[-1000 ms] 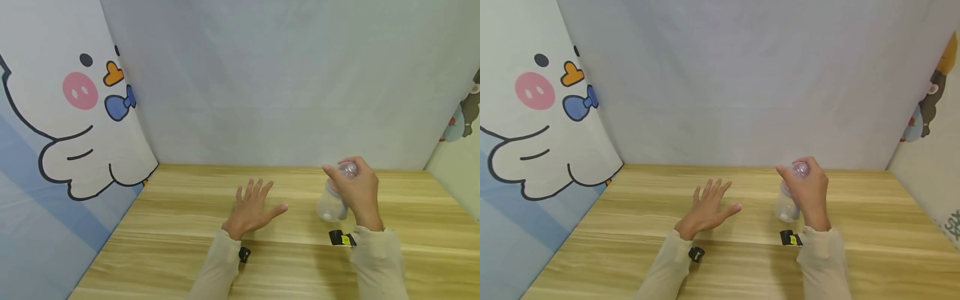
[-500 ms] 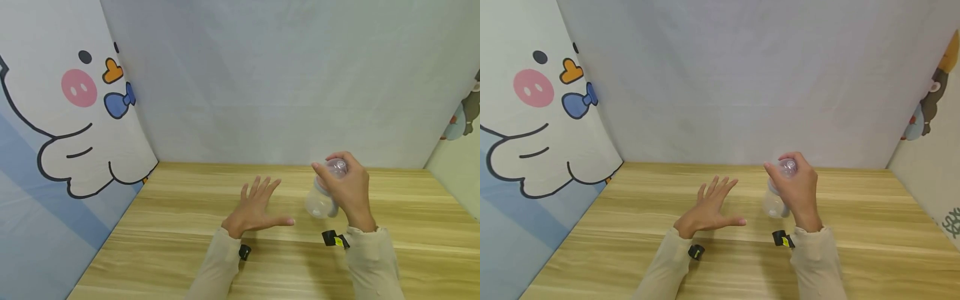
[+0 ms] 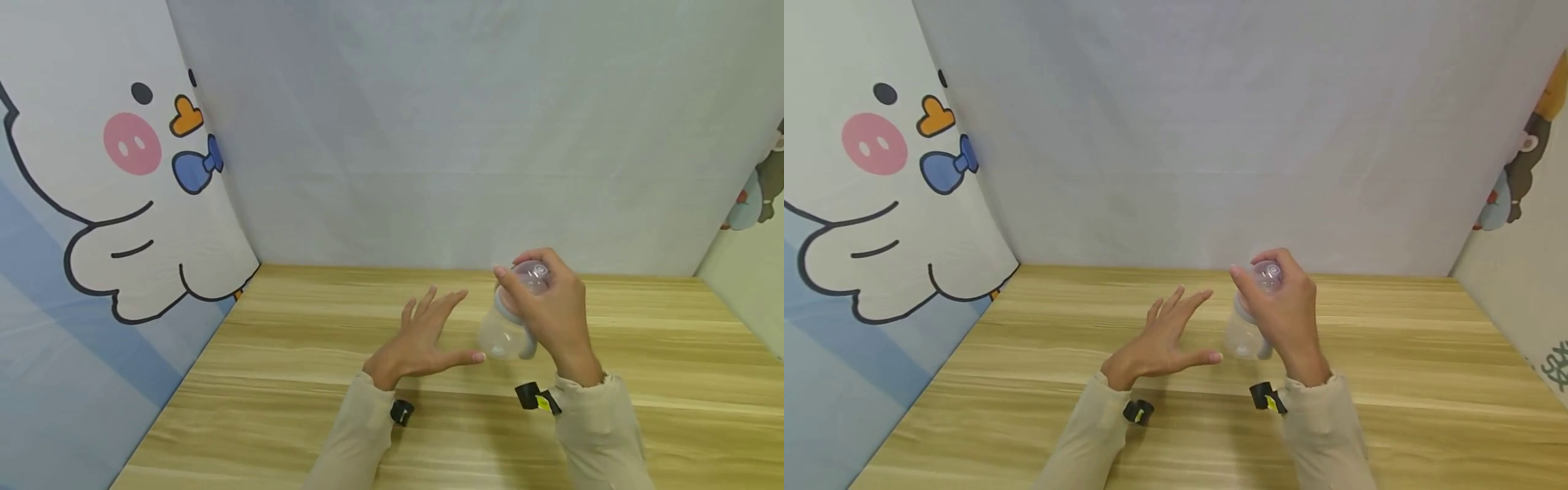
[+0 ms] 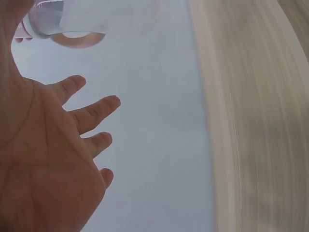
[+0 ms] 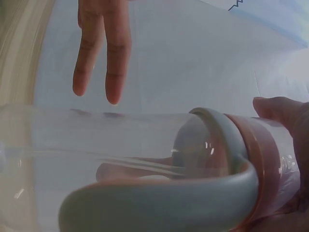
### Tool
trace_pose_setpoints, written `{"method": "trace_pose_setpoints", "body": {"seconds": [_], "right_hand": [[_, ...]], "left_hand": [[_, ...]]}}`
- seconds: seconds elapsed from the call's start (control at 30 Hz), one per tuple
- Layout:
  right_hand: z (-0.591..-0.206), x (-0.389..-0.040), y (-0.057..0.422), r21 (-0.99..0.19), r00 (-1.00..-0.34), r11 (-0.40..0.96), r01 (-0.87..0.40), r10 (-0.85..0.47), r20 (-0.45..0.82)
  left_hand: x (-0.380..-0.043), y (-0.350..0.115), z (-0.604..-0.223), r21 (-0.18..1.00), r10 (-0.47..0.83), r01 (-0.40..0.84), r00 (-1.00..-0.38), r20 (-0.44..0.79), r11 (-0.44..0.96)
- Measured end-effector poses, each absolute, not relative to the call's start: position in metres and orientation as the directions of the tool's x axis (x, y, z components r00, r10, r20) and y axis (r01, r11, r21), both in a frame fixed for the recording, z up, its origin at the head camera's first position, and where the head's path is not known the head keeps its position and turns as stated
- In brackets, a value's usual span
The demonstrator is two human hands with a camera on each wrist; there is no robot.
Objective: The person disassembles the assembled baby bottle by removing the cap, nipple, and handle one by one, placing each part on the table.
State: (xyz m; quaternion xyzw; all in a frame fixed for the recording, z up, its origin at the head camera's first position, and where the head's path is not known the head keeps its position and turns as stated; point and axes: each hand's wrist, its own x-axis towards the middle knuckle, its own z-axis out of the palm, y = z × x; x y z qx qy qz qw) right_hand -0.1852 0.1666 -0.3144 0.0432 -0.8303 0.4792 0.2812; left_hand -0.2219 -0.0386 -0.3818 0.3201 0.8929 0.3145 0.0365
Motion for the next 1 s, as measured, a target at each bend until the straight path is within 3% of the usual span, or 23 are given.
{"method": "trace_pose_setpoints", "body": {"seconds": [0.43, 1.0], "right_hand": [[-0.308, -0.178, 0.156, -0.766, -0.84, 0.518, -0.38, 0.153, 0.52], [-0.305, -0.175, 0.151, -0.744, -0.819, 0.501, -0.441, 0.113, 0.562]], "left_hand": [[-0.22, -0.033, -0.377, 0.549, 0.631, 0.622, -0.748, 0.206, 0.558], [-0.221, -0.033, -0.377, 0.596, 0.629, 0.61, -0.748, 0.214, 0.523]]}}
